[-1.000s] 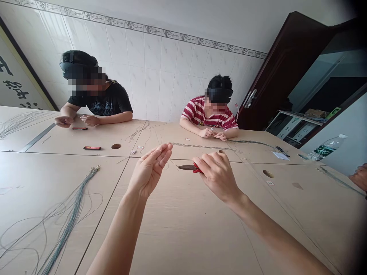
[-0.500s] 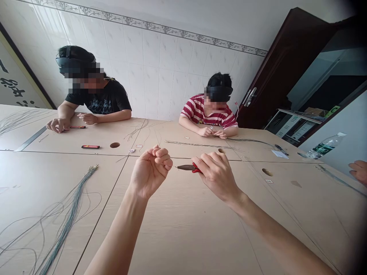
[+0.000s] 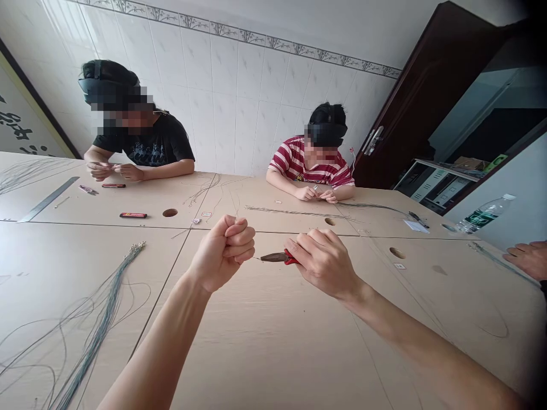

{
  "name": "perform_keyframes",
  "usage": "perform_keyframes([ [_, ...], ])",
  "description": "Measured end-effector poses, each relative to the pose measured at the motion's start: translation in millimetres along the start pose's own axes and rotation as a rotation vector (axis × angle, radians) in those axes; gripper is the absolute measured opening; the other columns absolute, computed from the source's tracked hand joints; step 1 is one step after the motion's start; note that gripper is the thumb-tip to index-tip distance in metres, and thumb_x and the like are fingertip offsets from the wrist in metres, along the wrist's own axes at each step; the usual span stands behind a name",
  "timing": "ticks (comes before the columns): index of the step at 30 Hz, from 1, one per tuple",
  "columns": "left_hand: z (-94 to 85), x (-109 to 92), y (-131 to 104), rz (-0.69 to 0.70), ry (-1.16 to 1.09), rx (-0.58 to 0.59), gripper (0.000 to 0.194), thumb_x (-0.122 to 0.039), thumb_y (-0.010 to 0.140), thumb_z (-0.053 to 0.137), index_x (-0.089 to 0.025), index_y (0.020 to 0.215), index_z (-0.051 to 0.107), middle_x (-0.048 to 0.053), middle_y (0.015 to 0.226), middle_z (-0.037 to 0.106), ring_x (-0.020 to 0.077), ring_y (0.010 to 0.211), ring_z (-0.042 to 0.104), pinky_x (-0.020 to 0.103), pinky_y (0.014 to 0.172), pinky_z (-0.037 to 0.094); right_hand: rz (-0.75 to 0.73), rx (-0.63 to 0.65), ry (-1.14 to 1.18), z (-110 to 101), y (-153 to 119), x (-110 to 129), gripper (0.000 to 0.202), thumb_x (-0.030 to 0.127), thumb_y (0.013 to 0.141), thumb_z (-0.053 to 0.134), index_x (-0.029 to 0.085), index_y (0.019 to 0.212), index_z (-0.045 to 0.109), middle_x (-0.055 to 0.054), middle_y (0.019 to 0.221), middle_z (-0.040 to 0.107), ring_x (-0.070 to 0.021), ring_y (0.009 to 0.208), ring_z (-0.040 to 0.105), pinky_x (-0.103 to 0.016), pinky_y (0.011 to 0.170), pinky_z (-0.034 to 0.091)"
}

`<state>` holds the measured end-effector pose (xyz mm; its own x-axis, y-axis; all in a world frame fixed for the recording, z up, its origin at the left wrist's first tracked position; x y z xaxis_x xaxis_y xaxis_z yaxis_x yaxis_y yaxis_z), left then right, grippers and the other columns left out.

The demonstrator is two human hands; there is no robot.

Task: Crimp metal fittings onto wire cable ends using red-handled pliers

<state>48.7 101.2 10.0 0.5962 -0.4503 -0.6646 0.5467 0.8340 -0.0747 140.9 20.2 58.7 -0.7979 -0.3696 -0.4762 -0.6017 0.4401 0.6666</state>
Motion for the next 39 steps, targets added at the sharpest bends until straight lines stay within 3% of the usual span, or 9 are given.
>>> perform_keyframes([
  [5, -4.5, -8, -1, 0.006, 0.041, -0.025, 0.037, -0.01, 0.081, 0.042, -0.02, 0.048, 0.03, -0.009, 0.05, 0.014, 0.0046, 0.036, 0.012, 0.017, 0.034, 0.023, -0.003, 0.007, 0.007, -2, -1, -2, 0.018, 0.011, 0.092, 0.049, 0.019, 0.081, 0.062, 0.002, 0.06, 0.05, -0.0155, 0.062, 0.036, -0.032, 0.063, 0.023],
  [7, -16.6, -26, -3, 0.075, 0.002, -0.055, 0.038, -0.01, 0.083, 0.04, -0.021, 0.049, 0.027, -0.009, 0.049, 0.013, 0.0049, 0.035, 0.011, 0.017, 0.032, 0.019, 0.013, 0.037, -0.004, 2, -10, -13, 0.016, 0.012, 0.092, 0.05, 0.02, 0.083, 0.062, 0.001, 0.063, 0.053, -0.0161, 0.064, 0.039, -0.032, 0.064, 0.024],
  [10, -38.8, -65, -14, 0.31, -0.117, -0.086, 0.039, -0.011, 0.086, 0.036, -0.021, 0.051, 0.025, -0.009, 0.048, 0.014, 0.0057, 0.034, 0.012, 0.019, 0.032, 0.021, 0.107, 0.076, -0.039, 10, -29, -39, 0.015, 0.009, 0.09, 0.051, 0.019, 0.086, 0.062, -0.001, 0.067, 0.058, -0.0176, 0.069, 0.044, -0.031, 0.066, 0.027],
  [13, -48.8, -67, -17, 0.322, -0.198, -0.09, 0.039, -0.011, 0.089, 0.031, -0.021, 0.052, 0.023, -0.008, 0.047, 0.018, 0.0061, 0.033, 0.013, 0.02, 0.033, 0.022, 0.239, 0.133, 0.066, 26, -43, -56, 0.015, 0.007, 0.086, 0.052, 0.018, 0.089, 0.062, -0.002, 0.073, 0.061, -0.0183, 0.071, 0.047, -0.031, 0.066, 0.03],
  [15, -47.0, -61, -16, 0.336, -0.246, -0.082, 0.041, -0.011, 0.091, 0.029, -0.021, 0.052, 0.022, -0.007, 0.047, 0.019, 0.0062, 0.034, 0.013, 0.02, 0.033, 0.023, 0.384, 0.169, 0.302, 39, -44, -57, 0.01, 0.012, 0.085, 0.053, 0.018, 0.087, 0.061, -0.003, 0.075, 0.06, -0.0185, 0.072, 0.048, -0.031, 0.067, 0.033],
  [19, -36.7, -48, -13, 0.38, -0.257, -0.079, 0.042, -0.011, 0.092, 0.03, -0.021, 0.052, 0.023, -0.007, 0.046, 0.02, 0.0063, 0.034, 0.015, 0.019, 0.034, 0.025, 0.814, 0.237, 1.029, 69, -40, -28, 0.012, 0.029, 0.088, 0.055, 0.019, 0.091, 0.059, 0.0, 0.07, 0.052, -0.0155, 0.065, 0.046, -0.028, 0.061, 0.038],
  [23, -28.1, -47, -14, 0.451, -0.199, -0.074, 0.043, -0.009, 0.092, 0.034, -0.02, 0.052, 0.025, -0.007, 0.048, 0.02, 0.006, 0.035, 0.018, 0.018, 0.035, 0.026, 1.005, 0.201, 1.516, 75, -19, 21, 0.02, 0.039, 0.087, 0.057, 0.02, 0.081, 0.054, 0.002, 0.069, 0.044, -0.0123, 0.062, 0.039, -0.026, 0.057, 0.036],
  [29, -25.7, -46, -16, 0.491, -0.252, -0.084, 0.043, -0.01, 0.094, 0.031, -0.02, 0.052, 0.023, -0.006, 0.048, 0.019, 0.0058, 0.035, 0.019, 0.018, 0.036, 0.027, 1.088, 0.077, 1.66, 73, -7, 45, 0.02, 0.037, 0.086, 0.06, 0.022, 0.077, 0.052, 0.004, 0.066, 0.039, -0.0116, 0.061, 0.035, -0.025, 0.056, 0.034],
  [39, -19.0, -40, -19, 0.496, -0.203, -0.141, 0.041, -0.014, 0.091, 0.033, -0.02, 0.052, 0.021, -0.007, 0.05, 0.016, 0.006, 0.037, 0.017, 0.017, 0.035, 0.027, 1.07, -0.011, 1.617, 69, 3, 49, 0.021, 0.036, 0.088, 0.059, 0.021, 0.077, 0.05, 0.004, 0.067, 0.039, -0.0113, 0.06, 0.035, -0.026, 0.055, 0.034],
])
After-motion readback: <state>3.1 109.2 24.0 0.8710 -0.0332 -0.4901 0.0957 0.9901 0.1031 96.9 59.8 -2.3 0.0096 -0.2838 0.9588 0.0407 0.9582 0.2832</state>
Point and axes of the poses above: each hand's wrist, its own y-axis towards the middle knuckle, its own z-axis out of the palm, x = y × z, the point moved 10 cm from there along y, towards the middle knuckle
